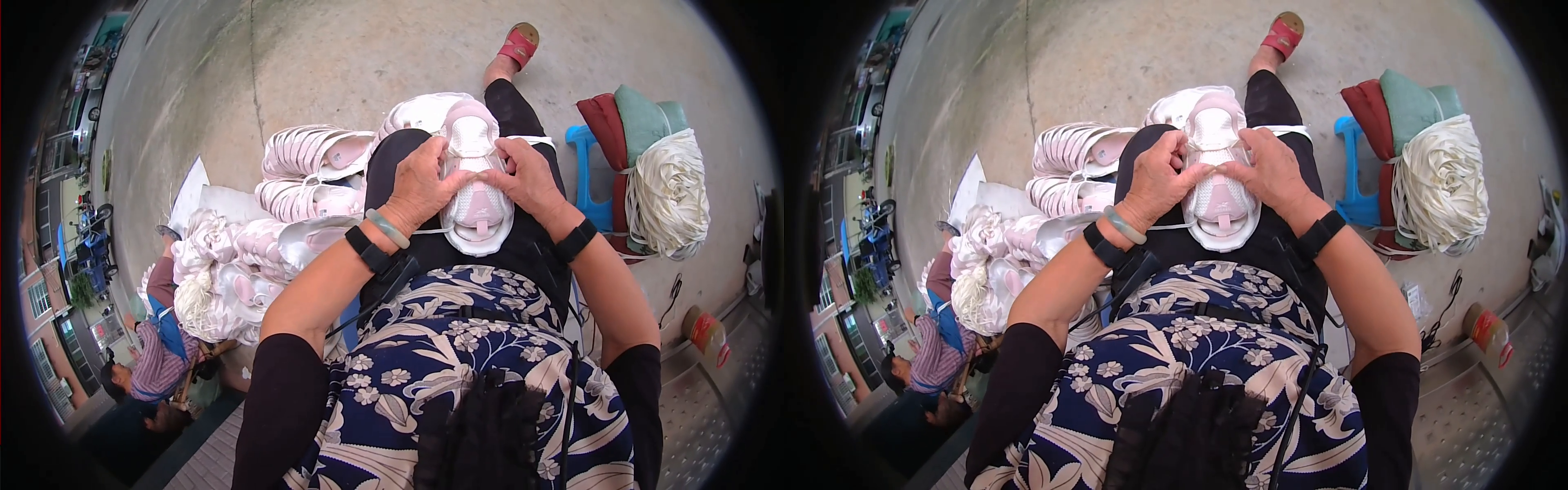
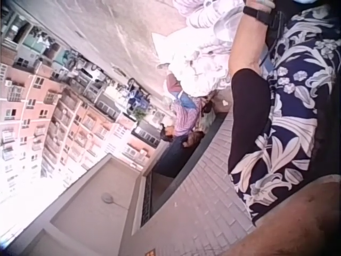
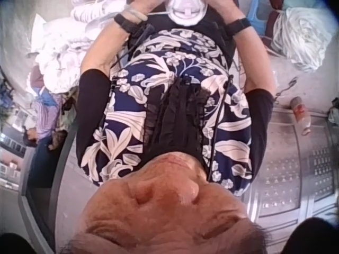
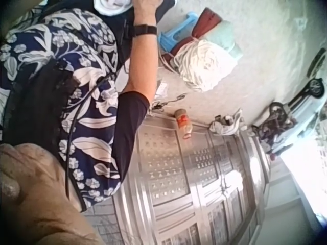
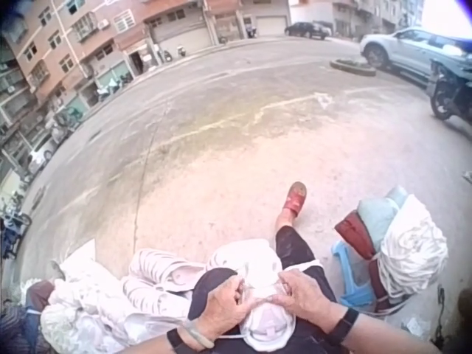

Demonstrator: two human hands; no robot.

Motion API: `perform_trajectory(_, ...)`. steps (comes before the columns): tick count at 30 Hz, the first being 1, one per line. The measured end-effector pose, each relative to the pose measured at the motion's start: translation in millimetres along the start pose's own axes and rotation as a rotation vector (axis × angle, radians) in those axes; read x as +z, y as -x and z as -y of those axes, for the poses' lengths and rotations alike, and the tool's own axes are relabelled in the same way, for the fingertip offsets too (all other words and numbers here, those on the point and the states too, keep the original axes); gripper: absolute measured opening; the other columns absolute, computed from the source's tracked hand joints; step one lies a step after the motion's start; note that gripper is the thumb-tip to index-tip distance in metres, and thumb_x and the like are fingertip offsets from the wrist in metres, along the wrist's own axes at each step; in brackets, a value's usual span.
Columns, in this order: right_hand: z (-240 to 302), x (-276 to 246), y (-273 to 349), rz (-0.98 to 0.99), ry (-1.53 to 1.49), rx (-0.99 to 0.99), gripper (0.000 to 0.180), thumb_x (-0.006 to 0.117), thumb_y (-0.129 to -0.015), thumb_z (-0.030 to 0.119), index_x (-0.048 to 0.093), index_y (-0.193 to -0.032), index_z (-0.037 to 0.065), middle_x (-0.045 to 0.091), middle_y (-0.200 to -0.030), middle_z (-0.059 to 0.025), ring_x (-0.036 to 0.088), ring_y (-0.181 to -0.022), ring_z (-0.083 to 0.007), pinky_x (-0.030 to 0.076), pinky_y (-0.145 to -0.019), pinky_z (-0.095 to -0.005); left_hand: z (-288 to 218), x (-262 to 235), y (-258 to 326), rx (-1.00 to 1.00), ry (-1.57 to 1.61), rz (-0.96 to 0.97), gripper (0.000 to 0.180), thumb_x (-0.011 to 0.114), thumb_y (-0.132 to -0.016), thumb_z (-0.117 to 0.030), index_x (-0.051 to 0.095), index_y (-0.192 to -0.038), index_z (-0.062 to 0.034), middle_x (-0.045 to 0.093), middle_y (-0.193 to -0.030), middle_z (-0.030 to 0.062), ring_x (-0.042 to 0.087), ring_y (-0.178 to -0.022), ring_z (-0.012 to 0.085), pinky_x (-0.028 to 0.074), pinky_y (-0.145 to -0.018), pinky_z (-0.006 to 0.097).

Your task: The recorder is lacing white athletic shoes manually.

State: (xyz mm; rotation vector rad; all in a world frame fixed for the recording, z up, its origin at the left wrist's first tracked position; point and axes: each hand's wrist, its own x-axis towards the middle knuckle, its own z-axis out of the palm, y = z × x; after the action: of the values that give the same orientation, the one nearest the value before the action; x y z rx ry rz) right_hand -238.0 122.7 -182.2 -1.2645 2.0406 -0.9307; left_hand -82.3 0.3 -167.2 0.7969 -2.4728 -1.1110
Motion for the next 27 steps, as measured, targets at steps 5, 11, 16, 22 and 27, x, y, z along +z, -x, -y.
perform_trajectory(5, -3, -4, 1, 0.041, -0.023, 0.027, 0.039, 0.065, -0.071, 0.019, 0.055, -0.104, -0.001, 0.055, -0.086, -0.0133, 0.056, -0.076, -0.0270, 0.045, -0.070, -0.0358, -3, -2, 0, 0.016, -0.084, 0.077, 0.035, 0.072, -0.068, -0.025, 0.052, -0.085, -0.0009, 0.057, -0.070, 0.0105, 0.056, -0.058, 0.0225, 0.047, -0.057, 0.032)
perform_trajectory(11, -10, 4, 9, -0.079, 0.055, -0.180, 0.029, 0.056, -0.072, 0.007, 0.055, -0.101, 0.000, 0.054, -0.087, -0.0150, 0.055, -0.083, -0.0314, 0.045, -0.075, -0.0380, -20, -5, 2, -0.013, -0.338, 0.213, 0.023, 0.061, -0.073, -0.017, 0.050, -0.080, 0.0011, 0.058, -0.064, 0.0190, 0.060, -0.061, 0.0343, 0.048, -0.058, 0.041)
perform_trajectory(16, -10, 10, 7, -0.145, 0.114, -0.315, 0.024, 0.051, -0.074, 0.002, 0.056, -0.098, 0.003, 0.053, -0.085, -0.0135, 0.054, -0.082, -0.0302, 0.045, -0.073, -0.0361, -20, 1, 0, 0.050, -0.433, 0.242, 0.015, 0.054, -0.073, -0.010, 0.049, -0.079, 0.0027, 0.058, -0.063, 0.0223, 0.060, -0.063, 0.0364, 0.049, -0.059, 0.044)
perform_trajectory(22, -13, 8, 7, -0.143, 0.082, -0.360, 0.021, 0.049, -0.074, -0.002, 0.056, -0.093, 0.004, 0.052, -0.081, -0.0112, 0.053, -0.078, -0.0283, 0.044, -0.070, -0.0332, -14, 4, -5, 0.003, -0.448, 0.244, 0.015, 0.051, -0.073, -0.010, 0.050, -0.080, 0.0036, 0.057, -0.063, 0.0237, 0.060, -0.067, 0.0397, 0.048, -0.064, 0.046)
perform_trajectory(27, -2, 1, 9, -0.082, 0.077, -0.270, 0.020, 0.058, -0.073, 0.012, 0.057, -0.091, 0.005, 0.052, -0.081, -0.0110, 0.054, -0.081, -0.0278, 0.044, -0.070, -0.0353, -5, -8, -3, -0.028, -0.226, 0.268, 0.016, 0.049, -0.073, -0.010, 0.050, -0.080, 0.0034, 0.055, -0.065, 0.0256, 0.056, -0.067, 0.0425, 0.045, -0.062, 0.047)
